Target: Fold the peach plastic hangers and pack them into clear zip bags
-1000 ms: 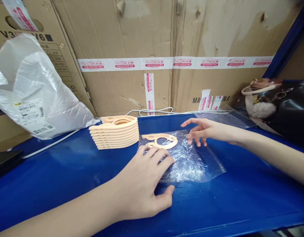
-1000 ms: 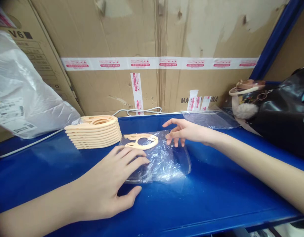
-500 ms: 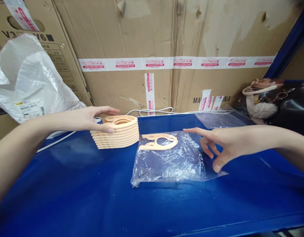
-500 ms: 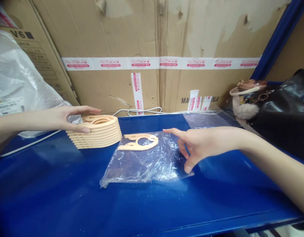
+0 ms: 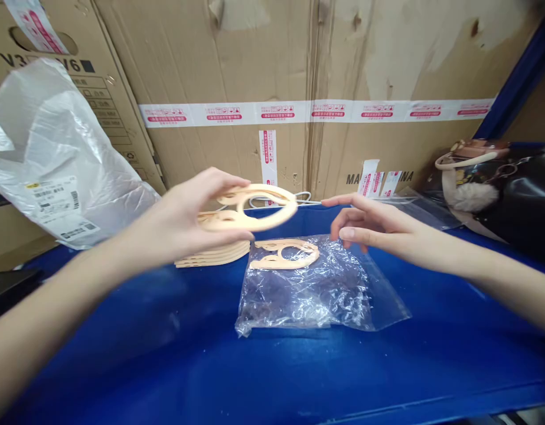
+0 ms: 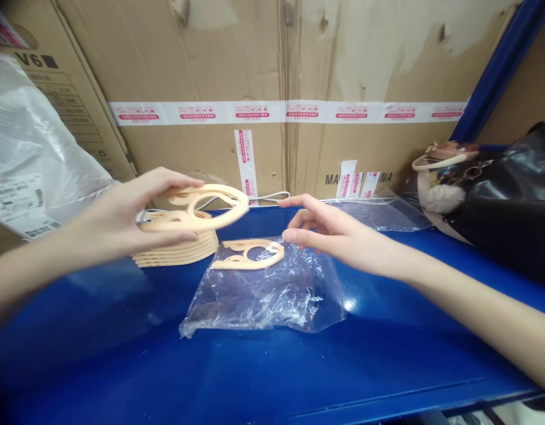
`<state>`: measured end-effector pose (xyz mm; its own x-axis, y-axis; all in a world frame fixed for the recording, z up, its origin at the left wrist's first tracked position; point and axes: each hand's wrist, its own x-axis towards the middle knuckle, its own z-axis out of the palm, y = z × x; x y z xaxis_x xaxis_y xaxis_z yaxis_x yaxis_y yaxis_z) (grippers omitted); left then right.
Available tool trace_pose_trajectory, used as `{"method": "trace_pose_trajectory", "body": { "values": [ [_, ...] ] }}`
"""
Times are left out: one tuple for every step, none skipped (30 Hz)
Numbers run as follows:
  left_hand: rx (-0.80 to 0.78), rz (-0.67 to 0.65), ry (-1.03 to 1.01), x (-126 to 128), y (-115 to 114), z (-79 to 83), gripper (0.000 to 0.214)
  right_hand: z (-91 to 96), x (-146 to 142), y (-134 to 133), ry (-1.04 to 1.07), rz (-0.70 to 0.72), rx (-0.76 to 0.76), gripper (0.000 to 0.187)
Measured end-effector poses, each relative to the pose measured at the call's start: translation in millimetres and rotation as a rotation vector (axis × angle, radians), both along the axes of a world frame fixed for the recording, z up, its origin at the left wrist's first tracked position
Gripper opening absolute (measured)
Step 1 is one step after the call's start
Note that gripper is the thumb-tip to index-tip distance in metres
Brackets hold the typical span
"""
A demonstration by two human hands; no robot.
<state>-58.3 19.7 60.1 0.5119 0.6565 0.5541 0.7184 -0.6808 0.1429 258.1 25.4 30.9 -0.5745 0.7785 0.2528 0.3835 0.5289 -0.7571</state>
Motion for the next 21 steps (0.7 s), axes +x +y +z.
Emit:
{"method": "trace_pose_trajectory", "body": {
  "values": [
    [0.032,-0.057,-0.001,13,-8,-6.9,0.061,-2.4,-5,-3,0.065,0.016,-0.035,0.047],
    [0.052,-0.088,0.013,24,-15,-14.4,0.059,-4.6,-9,-7,0.115,0.033,-0.077,0.046],
    [0.076,-0.142,0.057,34,-22,-22.0,0.061,-6.4,-13,-9,0.154,0.049,-0.124,0.046],
    [0.099,-0.16,0.099,41,-27,-29.4,0.062,-7.7,-15,-12,0.182,0.065,-0.177,0.047],
    [0.128,-0.172,0.121,47,-31,-35.9,0.062,-8.6,-17,-14,0.198,0.077,-0.23,0.048],
    [0.161,-0.171,0.144,50,-34,-41.5,0.062,-9.1,-18,-15,0.208,0.086,-0.278,0.049],
    [0.195,-0.164,0.162,52,-36,-45.8,0.062,-9.3,-18,-15,0.214,0.092,-0.319,0.05],
    [0.228,-0.154,0.178,53,-37,-48.9,0.062,-9.4,-18,-15,0.22,0.093,-0.347,0.051],
    [0.256,-0.144,0.195,53,-37,-50.8,0.063,-9.5,-18,-15,0.227,0.089,-0.366,0.051],
    [0.275,-0.135,0.212,53,-36,-51.9,0.064,-9.6,-18,-14,0.234,0.082,-0.377,0.051],
    [0.285,-0.127,0.228,52,-35,-52.3,0.066,-9.8,-18,-14,0.241,0.077,-0.383,0.051],
    [0.286,-0.119,0.242,51,-34,-52.4,0.068,-10.0,-18,-13,0.246,0.073,-0.388,0.052],
    [0.28,-0.112,0.252,51,-32,-52.2,0.07,-10.2,-18,-13,0.249,0.07,-0.393,0.052],
    [0.269,-0.107,0.261,50,-31,-51.9,0.071,-10.3,-18,-13,0.249,0.068,-0.399,0.053],
    [0.257,-0.102,0.269,49,-31,-51.7,0.072,-10.3,-18,-12,0.246,0.068,-0.403,0.054],
    [0.246,-0.098,0.273,49,-30,-51.5,0.073,-10.1,-18,-12,0.242,0.069,-0.403,0.055],
    [0.238,-0.096,0.276,49,-30,-51.3,0.073,-10.0,-18,-12,0.237,0.068,-0.399,0.056],
    [0.235,-0.095,0.278,48,-29,-51.2,0.072,-9.8,-18,-12,0.232,0.066,-0.391,0.056],
    [0.238,-0.094,0.277,48,-29,-51.1,0.071,-9.6,-18,-12,0.227,0.064,-0.38,0.056],
    [0.246,-0.094,0.277,48,-29,-51.1,0.07,-9.5,-18,-11,0.22,0.06,-0.365,0.056],
    [0.257,-0.097,0.276,48,-29,-51.1,0.07,-9.5,-17,-11,0.209,0.057,-0.35,0.056]
  ]
}}
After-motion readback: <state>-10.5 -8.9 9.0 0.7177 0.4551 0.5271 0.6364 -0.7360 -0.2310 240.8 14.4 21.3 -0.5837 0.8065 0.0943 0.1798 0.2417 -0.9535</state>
